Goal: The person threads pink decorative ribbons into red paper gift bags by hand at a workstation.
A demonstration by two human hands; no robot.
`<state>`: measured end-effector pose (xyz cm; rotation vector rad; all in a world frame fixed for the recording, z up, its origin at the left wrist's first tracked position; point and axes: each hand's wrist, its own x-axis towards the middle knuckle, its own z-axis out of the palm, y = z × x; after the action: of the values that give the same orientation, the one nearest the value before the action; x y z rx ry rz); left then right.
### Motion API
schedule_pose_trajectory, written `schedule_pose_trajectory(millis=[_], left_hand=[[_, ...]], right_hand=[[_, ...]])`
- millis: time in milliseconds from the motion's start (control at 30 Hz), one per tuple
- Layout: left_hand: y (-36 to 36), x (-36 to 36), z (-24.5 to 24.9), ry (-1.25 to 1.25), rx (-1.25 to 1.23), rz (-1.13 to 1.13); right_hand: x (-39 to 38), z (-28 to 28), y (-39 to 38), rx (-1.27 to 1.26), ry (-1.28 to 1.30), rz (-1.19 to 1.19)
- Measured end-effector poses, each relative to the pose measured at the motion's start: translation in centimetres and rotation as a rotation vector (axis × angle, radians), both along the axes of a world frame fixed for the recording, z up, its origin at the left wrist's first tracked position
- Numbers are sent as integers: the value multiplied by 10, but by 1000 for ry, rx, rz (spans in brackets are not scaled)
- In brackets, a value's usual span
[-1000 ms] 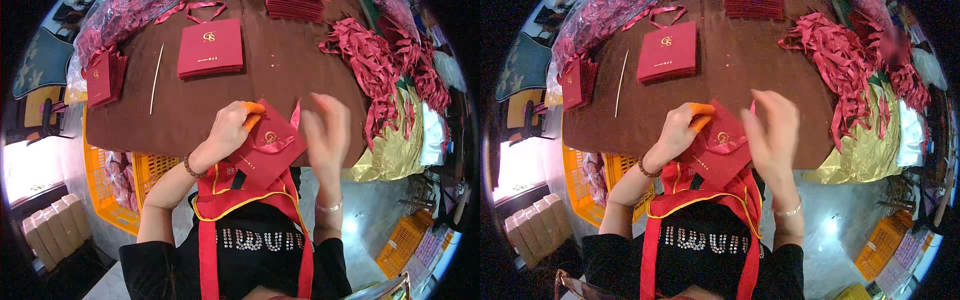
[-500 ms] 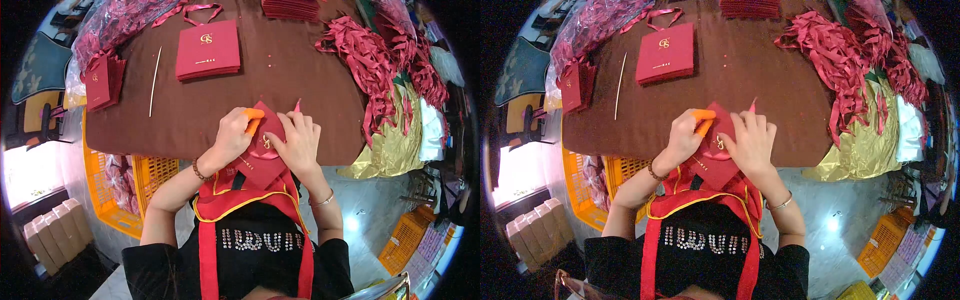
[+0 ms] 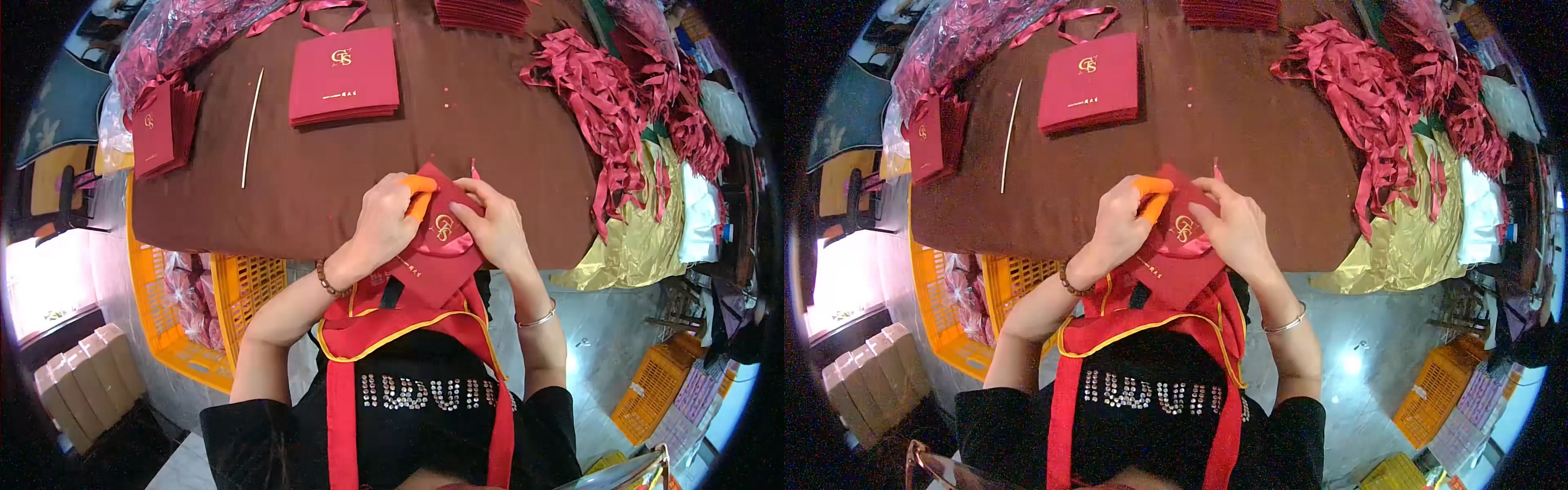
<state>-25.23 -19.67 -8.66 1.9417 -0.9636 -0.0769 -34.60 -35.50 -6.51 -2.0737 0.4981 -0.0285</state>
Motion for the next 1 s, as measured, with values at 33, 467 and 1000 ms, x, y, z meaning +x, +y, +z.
schedule_pose_trajectory(millis=[33,467,1000], left_hand=[[-1,-1,1,1,-3,-1],[-9,-1,11,25,305,-47],[-20,-6,16,56,345,-11]], right_hand=[[1,0,-1,-3,1,-1],[1,-3,-6,123,-7,23],[-4,-4,-10,132,-37,70]])
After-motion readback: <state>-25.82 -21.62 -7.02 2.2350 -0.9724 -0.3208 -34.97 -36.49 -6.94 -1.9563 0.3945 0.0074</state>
